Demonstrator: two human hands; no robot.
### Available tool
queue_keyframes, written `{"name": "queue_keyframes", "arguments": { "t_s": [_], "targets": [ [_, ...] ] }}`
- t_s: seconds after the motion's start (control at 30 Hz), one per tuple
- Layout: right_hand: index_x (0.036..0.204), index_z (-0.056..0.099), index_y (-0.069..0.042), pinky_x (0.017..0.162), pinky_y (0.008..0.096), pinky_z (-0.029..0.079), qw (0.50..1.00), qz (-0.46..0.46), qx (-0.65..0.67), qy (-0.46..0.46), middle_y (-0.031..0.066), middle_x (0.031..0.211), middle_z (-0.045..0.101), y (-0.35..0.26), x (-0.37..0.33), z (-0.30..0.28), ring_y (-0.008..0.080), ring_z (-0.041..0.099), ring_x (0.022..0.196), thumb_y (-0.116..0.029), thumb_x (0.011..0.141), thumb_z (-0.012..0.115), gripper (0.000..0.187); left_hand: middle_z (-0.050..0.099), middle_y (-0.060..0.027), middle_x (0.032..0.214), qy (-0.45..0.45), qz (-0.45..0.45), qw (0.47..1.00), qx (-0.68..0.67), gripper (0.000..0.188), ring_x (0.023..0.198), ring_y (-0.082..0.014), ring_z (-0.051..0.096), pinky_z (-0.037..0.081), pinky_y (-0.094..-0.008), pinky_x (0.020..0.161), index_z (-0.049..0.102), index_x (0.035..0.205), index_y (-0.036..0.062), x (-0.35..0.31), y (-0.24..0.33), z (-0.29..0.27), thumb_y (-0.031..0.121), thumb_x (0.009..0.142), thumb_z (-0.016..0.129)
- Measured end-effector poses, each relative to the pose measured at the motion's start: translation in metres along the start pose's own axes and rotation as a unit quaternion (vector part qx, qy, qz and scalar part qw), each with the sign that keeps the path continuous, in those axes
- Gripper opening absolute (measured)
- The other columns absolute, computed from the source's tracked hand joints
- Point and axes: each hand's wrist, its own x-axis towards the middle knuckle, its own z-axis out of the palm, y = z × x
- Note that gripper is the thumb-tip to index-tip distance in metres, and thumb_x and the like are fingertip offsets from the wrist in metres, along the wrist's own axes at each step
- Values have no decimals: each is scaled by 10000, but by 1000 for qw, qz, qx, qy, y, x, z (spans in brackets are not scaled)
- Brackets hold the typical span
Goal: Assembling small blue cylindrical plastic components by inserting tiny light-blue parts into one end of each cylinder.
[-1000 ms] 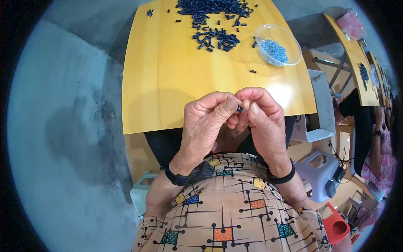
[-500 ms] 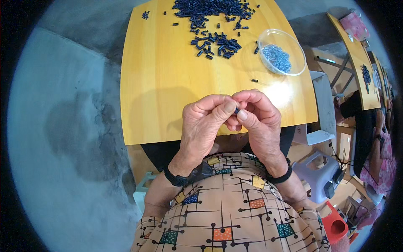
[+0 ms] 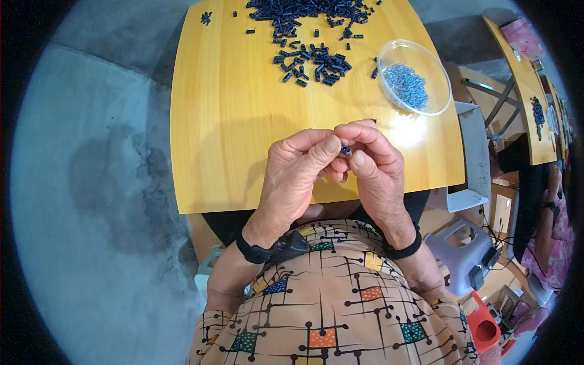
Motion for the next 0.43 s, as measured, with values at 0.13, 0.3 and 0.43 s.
{"name": "queue_keyframes", "arguments": {
  "t_s": [0.13, 0.3, 0.43],
  "targets": [
    [1080, 569, -2, 745, 219, 428, 999, -8, -36, -8, 33, 955, 496, 1, 2, -6, 100, 514, 858, -130, 854, 559, 260, 623, -85, 757, 7, -4, 1000, 13, 193, 633, -122, 586, 505, -236, 594, 621, 917, -33, 2, 4, 1, 144, 852, 581],
    [1084, 574, -8, 756, 222, 425, 994, -39, -93, -29, 49, 957, 499, 0, 6, -7, 119, 509, 880, -105, 843, 560, 260, 617, -86, 751, 21, 18, 996, 85, 174, 641, -126, 581, 500, -238, 583, 605, 954, -17, 2, 7, 2, 119, 850, 572],
    [1098, 575, -19, 771, 239, 429, 991, -31, -129, -35, 73, 969, 503, 1, 7, -5, 143, 513, 886, -91, 835, 566, 273, 619, -83, 755, 41, 19, 995, 88, 175, 642, -124, 581, 501, -240, 584, 605, 972, -17, 0, 8, -1, 103, 849, 571]
  ]
}}
